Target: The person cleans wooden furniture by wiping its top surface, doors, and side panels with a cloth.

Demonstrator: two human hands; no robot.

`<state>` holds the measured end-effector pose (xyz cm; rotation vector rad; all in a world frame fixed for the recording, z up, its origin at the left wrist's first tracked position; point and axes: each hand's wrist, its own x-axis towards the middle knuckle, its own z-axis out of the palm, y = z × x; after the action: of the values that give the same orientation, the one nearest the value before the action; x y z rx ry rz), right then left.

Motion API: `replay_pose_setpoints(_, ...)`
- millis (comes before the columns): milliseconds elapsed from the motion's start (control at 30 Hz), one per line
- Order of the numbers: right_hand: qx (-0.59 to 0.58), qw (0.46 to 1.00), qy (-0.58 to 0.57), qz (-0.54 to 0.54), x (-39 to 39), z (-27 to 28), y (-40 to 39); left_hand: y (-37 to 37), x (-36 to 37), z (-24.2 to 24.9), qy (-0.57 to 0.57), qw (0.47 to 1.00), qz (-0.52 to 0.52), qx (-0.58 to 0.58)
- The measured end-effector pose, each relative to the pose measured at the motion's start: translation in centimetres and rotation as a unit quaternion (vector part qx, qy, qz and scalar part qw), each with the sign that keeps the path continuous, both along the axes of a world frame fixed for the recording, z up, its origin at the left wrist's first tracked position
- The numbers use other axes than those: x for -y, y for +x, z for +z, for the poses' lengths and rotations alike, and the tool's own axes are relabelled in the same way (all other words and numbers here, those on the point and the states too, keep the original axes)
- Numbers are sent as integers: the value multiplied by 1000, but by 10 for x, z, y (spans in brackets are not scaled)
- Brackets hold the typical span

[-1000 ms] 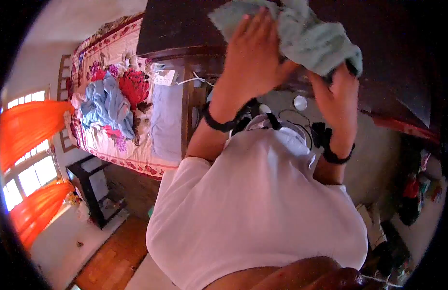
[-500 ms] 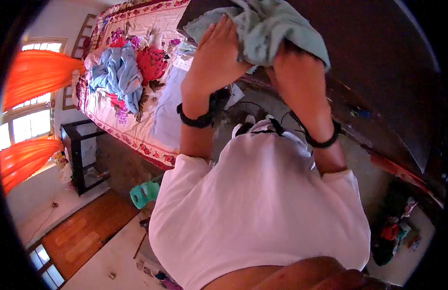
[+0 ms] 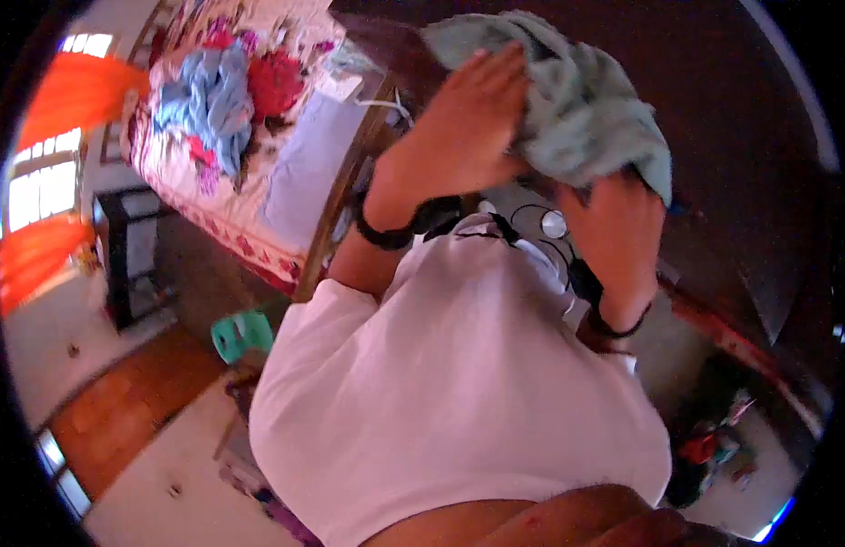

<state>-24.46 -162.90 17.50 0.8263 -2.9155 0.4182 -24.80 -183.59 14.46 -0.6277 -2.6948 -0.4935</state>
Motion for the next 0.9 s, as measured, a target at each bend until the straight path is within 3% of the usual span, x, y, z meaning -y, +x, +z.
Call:
replay_pose_setpoints(67, -58, 998, -9, -4, -19, -6, 6, 16, -21, -1, 47, 998, 28, 17)
replay_pose_setpoints(167, -15, 999, 23, -23, -16, -3, 6, 17, -29, -7, 63, 995, 78, -15)
replay_pose_setpoints(267, -117, 992, 42, 20, -2, -11, -5, 13, -18, -15, 80, 991, 104, -39)
replay_pose_setpoints(333, -120, 991, 31, 59, 12, -15, -18, 5, -2, -21, 46, 985, 156, -64)
replay_pose_setpoints(433, -142, 983, 30, 112, 44, -35, -41, -1, 17, -24, 111, 961, 201, -154)
replay_pose_setpoints(467, -164, 976, 39, 135, 53, -42, -47, 3, 20, -15, 110, 959, 209, -154)
replay_pose_setpoints(533, -166, 978, 54, 114, 75, -35, -47, 6, 29, -2, 221, 946, 238, 9)
replay_pose_setpoints(567, -168, 978, 62, 109, 77, -33, -44, 1, 31, -33, 105, 940, 256, -200)
replay_pose_setpoints(667, -171, 980, 56, 86, 70, -34, -38, 2, 19, -36, 173, 931, 281, -156)
replay_pose_setpoints(700, -171, 981, 48, 76, 64, -37, -37, 1, 10, -42, 190, 896, 274, -294)
replay_pose_setpoints(733, -169, 983, 41, 64, 57, -41, -37, 5, 1, -49, 185, 893, 288, -293)
replay_pose_setpoints(800, -165, 984, 30, 60, 44, -54, -41, 9, -18, -70, 291, 917, 267, -54)
replay_pose_setpoints(867, -217, 969, -21, 119, 28, -70, -42, 11, -46, -115, 248, 947, 196, 61)
replay_pose_setpoints(900, -242, 963, -22, 118, 26, -72, -38, 4, -73, -159, 359, 925, 114, 52)
